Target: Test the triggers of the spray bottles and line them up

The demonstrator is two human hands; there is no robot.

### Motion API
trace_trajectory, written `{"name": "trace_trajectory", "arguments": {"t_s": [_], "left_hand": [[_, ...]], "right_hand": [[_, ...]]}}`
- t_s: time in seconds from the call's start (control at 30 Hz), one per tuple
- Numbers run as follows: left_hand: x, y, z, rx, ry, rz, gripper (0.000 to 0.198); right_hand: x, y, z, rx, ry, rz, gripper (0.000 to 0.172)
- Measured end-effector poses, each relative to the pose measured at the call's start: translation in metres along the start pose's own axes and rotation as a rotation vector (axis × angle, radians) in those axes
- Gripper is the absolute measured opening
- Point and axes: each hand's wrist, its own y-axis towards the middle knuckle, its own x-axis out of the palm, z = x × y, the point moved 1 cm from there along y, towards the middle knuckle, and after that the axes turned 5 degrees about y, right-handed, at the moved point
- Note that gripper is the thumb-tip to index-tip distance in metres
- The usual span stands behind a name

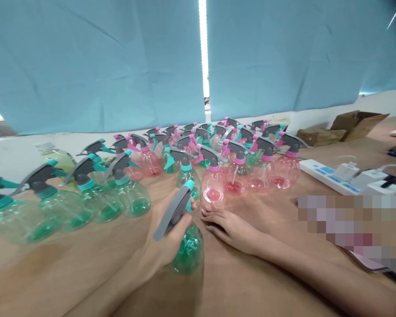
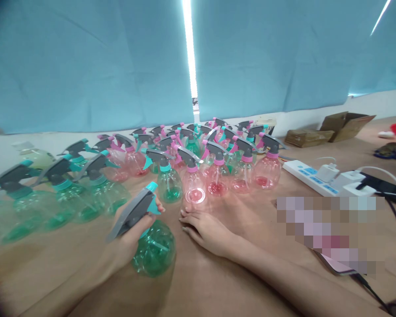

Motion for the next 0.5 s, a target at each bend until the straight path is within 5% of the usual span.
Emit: {"name": "trace_trajectory", "arguments": {"t_s": [0.5], "left_hand": [[-0.001,0.000,0.011,-0.027,0.136,0.028,0.027]], "right_hand": [[0.000,0.000,-0.001,-0.001,-0.008,-0.004,0.028]]}}
